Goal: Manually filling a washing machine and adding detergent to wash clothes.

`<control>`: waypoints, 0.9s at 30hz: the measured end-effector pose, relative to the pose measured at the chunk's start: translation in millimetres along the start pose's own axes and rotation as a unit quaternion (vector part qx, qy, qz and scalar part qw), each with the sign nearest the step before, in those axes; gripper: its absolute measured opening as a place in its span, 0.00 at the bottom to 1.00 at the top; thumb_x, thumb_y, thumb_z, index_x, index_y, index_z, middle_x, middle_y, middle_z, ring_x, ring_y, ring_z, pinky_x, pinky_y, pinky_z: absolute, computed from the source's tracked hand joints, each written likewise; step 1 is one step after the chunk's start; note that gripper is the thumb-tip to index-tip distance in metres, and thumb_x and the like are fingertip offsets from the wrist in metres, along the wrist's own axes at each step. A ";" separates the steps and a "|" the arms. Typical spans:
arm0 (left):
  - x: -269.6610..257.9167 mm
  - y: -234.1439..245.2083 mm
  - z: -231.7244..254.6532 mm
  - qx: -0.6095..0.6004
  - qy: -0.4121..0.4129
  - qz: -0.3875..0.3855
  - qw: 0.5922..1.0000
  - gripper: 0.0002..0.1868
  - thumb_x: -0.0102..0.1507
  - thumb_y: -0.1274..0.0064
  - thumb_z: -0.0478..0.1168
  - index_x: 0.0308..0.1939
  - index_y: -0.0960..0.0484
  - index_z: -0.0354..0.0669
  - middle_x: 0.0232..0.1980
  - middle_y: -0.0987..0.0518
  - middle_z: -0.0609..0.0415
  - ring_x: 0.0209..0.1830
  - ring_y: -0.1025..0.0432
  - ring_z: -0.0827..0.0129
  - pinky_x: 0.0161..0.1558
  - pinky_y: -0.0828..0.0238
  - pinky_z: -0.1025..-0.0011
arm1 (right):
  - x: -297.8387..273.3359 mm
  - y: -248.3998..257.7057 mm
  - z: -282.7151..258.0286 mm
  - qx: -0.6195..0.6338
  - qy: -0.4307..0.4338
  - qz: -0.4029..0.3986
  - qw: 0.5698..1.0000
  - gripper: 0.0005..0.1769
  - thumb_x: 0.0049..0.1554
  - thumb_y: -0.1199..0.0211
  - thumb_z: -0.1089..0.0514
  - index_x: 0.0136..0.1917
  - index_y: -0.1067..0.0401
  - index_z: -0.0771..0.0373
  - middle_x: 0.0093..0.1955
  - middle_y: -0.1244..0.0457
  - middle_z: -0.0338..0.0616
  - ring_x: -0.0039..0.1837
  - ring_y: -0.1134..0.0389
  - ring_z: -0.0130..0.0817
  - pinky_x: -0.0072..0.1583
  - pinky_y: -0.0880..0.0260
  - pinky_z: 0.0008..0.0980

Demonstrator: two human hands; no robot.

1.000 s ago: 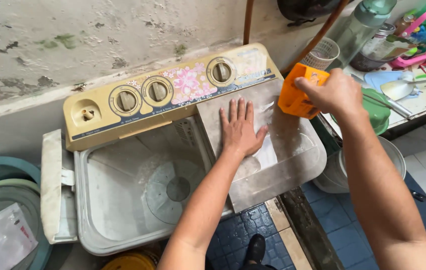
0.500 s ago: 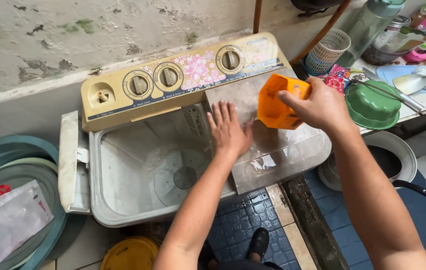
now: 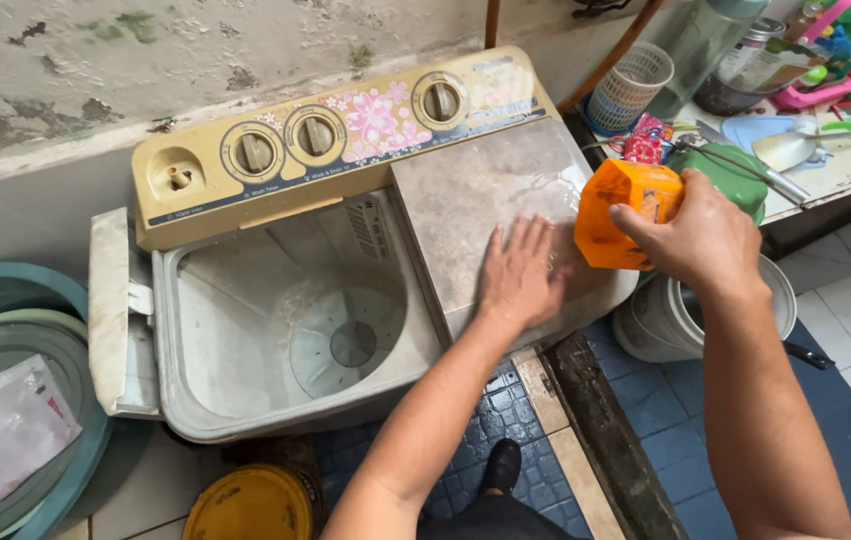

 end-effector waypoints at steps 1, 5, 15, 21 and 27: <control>-0.4 1.4 -9.9 0.001 0.002 -0.001 1.000 0.44 0.66 0.63 0.64 0.79 0.48 0.44 0.83 0.50 0.47 0.84 0.60 0.50 0.77 0.72 0.43 | -2.2 -2.9 -5.3 0.001 0.001 -0.002 1.000 0.46 0.49 0.33 0.26 0.62 0.29 0.68 0.55 0.32 0.64 0.58 0.30 0.60 0.59 0.31 0.53; -5.0 7.9 -68.9 -0.017 0.082 0.072 0.994 0.42 0.67 0.61 0.64 0.79 0.45 0.45 0.83 0.49 0.45 0.84 0.59 0.46 0.78 0.70 0.45 | -11.0 -13.3 -46.2 0.031 0.052 0.013 0.998 0.50 0.49 0.30 0.28 0.67 0.33 0.69 0.56 0.32 0.64 0.57 0.29 0.59 0.57 0.30 0.52; -55.3 18.0 -162.4 -0.104 0.257 0.153 0.949 0.43 0.65 0.57 0.64 0.77 0.44 0.42 0.80 0.45 0.43 0.80 0.56 0.40 0.72 0.68 0.34 | -44.2 -50.3 -148.1 0.167 0.284 0.143 0.933 0.61 0.46 0.21 0.42 0.78 0.49 0.75 0.69 0.39 0.66 0.63 0.32 0.58 0.57 0.27 0.49; -97.6 21.5 -205.5 -0.122 0.326 0.084 0.934 0.26 0.69 0.60 0.58 0.62 0.21 0.51 0.73 0.31 0.48 0.79 0.48 0.43 0.75 0.64 0.36 | -56.3 -88.8 -163.8 0.406 0.237 0.088 0.878 0.55 0.51 0.21 0.56 0.78 0.53 0.72 0.71 0.44 0.59 0.66 0.33 0.46 0.56 0.22 0.37; -121.7 37.0 -263.2 -0.086 0.344 0.160 0.921 0.17 0.59 0.44 0.46 0.50 0.15 0.51 0.55 0.18 0.53 0.62 0.32 0.54 0.63 0.41 0.49 | -58.2 -159.6 -167.9 0.590 0.152 0.017 0.793 0.50 0.57 0.28 0.59 0.76 0.62 0.67 0.71 0.46 0.59 0.67 0.33 0.43 0.61 0.22 0.37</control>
Point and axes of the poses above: each hand's wrist, its own x-axis towards the middle knuckle, its own y-axis out of the back of the hand, z = x × y, the point moved 6 cm from there along x, towards the middle knuckle
